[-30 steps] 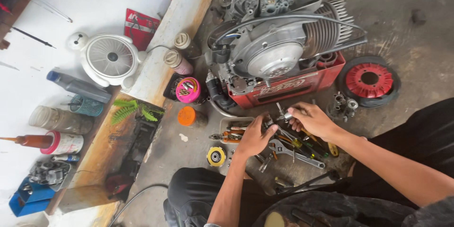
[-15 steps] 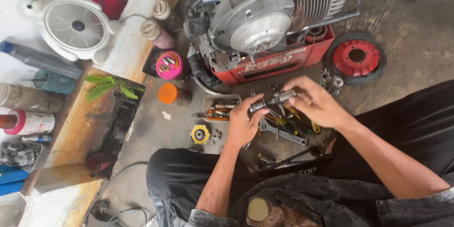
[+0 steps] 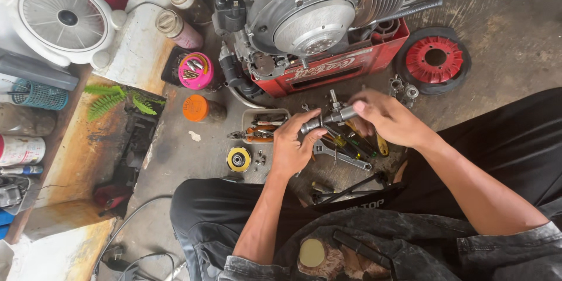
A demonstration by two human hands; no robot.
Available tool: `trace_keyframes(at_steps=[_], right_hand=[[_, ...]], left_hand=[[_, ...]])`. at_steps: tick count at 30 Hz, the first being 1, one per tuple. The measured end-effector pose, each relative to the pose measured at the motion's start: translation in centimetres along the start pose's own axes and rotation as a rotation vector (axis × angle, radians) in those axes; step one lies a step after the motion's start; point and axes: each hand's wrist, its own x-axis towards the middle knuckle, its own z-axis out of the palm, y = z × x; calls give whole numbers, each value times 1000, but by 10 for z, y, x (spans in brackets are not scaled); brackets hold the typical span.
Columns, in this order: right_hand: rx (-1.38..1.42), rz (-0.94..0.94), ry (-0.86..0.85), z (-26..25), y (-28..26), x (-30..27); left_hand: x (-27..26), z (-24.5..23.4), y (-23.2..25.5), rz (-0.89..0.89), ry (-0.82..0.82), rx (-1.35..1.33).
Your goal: The person is working on a small engine, using a socket wrench to tighten a bolt on the engine casing. They adjust the tool and reposition their hands to apply torque, then continue tightening the bolt.
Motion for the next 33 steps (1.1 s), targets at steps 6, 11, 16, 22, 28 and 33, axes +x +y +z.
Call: trace_keyframes(at_steps=[6,11,16,22,28,33], right_hand=[[30,-105,-31,-1,14,-2],[12,3,-8,3,3,-1],[53,51,58,5,5,-3],[72,160,-10,4,0,-3],[72,45,101,3,16,-5],[102,-9,28,2,7,-2]], left_hand=[[1,-3,-1,3,-5,-14],[0,-1,0,34,-9,27],[4,-4,12,38,-47,31],[2,-4,5,50,-65,15],[0,-2,-3,47,-112,44],[1,-3,10,16,-194,-8]])
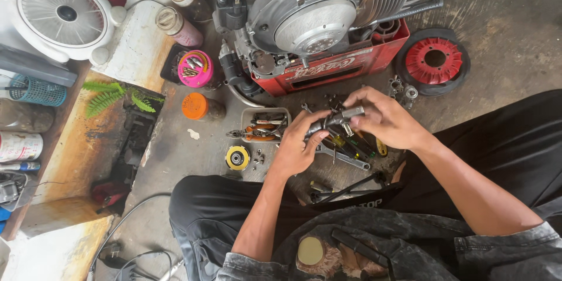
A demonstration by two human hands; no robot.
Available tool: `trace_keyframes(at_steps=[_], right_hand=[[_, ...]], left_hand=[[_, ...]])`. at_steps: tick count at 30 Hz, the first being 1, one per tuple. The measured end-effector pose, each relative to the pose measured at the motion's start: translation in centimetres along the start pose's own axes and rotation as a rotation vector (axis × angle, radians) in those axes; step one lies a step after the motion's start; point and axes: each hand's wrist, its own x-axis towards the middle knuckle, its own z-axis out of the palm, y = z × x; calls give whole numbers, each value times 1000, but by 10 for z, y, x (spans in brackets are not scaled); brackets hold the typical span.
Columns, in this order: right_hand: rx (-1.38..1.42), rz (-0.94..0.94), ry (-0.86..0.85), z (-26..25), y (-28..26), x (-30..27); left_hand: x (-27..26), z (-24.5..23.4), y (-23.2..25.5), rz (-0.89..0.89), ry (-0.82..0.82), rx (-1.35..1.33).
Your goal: The person is working on a small engine, using a socket wrench to tighten a bolt on the engine casing. They adjust the tool and reposition their hands to apply torque, then continue tightening the bolt.
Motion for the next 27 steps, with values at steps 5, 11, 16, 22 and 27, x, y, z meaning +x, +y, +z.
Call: trace_keyframes(at_steps=[5,11,16,22,27], right_hand=[[-30,189,6,7,-6,1],[54,37,-23,8,1,-2],[102,196,53,8,9,0],[108,63,-47,8,12,-1],[-153,87,14,7,4,2]], left_hand=[[-3,5,-14,28,-1,29],[0,3,-9,50,27,50],[-1,7,-15,60,47,81],[0,5,-15,68,81,85],[-1,2,-16,43,50,67]])
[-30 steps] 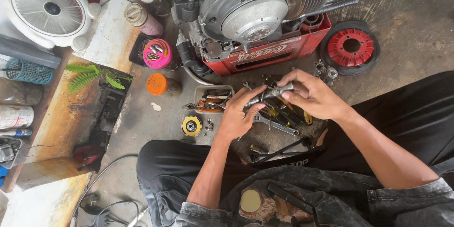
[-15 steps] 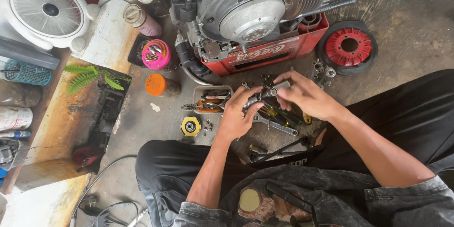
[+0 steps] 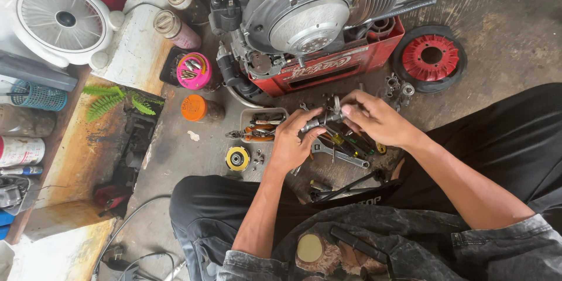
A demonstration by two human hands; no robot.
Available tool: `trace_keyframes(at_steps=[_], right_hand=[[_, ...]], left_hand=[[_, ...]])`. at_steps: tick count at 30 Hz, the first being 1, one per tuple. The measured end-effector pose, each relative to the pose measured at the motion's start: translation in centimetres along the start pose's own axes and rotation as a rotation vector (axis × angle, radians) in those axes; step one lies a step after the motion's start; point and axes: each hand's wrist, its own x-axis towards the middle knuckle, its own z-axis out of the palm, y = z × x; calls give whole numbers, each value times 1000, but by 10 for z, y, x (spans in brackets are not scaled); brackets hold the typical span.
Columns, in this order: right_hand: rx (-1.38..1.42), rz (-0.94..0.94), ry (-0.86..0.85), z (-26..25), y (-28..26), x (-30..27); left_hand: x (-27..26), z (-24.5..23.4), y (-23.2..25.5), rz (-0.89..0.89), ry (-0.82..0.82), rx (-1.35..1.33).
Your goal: The person is working on a small engine, using a socket wrench to tighten a bolt on the engine casing. They adjust the tool and reposition their hands to apply torque, then continue tightening the bolt.
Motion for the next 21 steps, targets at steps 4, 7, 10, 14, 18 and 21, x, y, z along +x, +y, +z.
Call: trace_keyframes(at_steps=[4,7,10,14,18,21], right_hand=[[130,-29,-58,-4,0,-2],[68,215,-36,-4,-18,-2],[41,-4,-44,-7,-5,-3],[157,-41,-41,-5,-6,-1],[103,-16,-20,-3,-16,-1],[173,-55,-55,-7,15,-3]], left_hand=[[1,-5,4,-13,29,-21],[1,-6,6,-12,20,-12],[2,-6,7,-3,8,25],[2,-8,6,-18,38,24],[4,-10,9,-7,40,30],[4,-11,8,-1,50,20]])
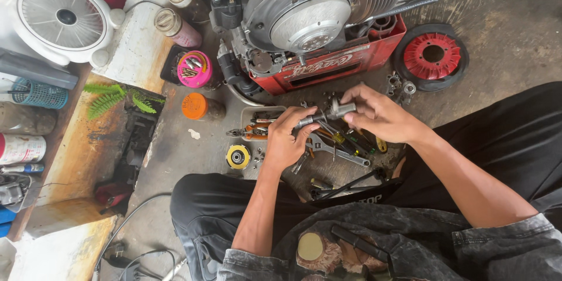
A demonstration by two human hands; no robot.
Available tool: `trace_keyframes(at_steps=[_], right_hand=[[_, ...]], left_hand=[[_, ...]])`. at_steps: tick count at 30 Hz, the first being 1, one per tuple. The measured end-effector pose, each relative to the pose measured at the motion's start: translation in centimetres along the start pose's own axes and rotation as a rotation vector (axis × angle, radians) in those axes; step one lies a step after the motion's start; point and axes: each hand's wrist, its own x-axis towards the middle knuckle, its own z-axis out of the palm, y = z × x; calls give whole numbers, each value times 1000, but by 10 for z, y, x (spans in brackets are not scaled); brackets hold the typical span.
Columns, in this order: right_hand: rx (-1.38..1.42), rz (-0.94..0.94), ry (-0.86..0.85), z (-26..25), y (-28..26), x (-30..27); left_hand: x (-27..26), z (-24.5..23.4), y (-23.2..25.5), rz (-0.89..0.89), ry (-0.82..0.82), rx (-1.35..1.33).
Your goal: The person is working on a small engine, using a socket wrench to tighten a bolt on the engine casing. They adjust the tool and reposition their hands to apply torque, then continue tightening the bolt.
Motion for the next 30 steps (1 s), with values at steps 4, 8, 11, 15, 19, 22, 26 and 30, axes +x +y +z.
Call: trace_keyframes(at_steps=[4,8,11,15,19,22,26,30], right_hand=[[0,64,16,6,-19,1],[-19,4,-4,2,-8,3],[-5,19,-12,6,-24,1],[-62,50,17,3,-12,3],[-5,-57,-13,3,-8,2],[76,5,36,9,-17,3],[-51,7,27,6,-16,4],[-6,-4,-38,2,-15,1]], left_hand=[[1,-1,4,18,-16,12],[1,-3,4,16,-24,13],[0,-2,4,13,-22,6],[-2,-1,1,25,-29,19],[-1,-1,2,22,-17,19],[0,-2,2,29,-12,1],[1,-1,2,27,-15,11],[0,-2,1,11,-1,21]])
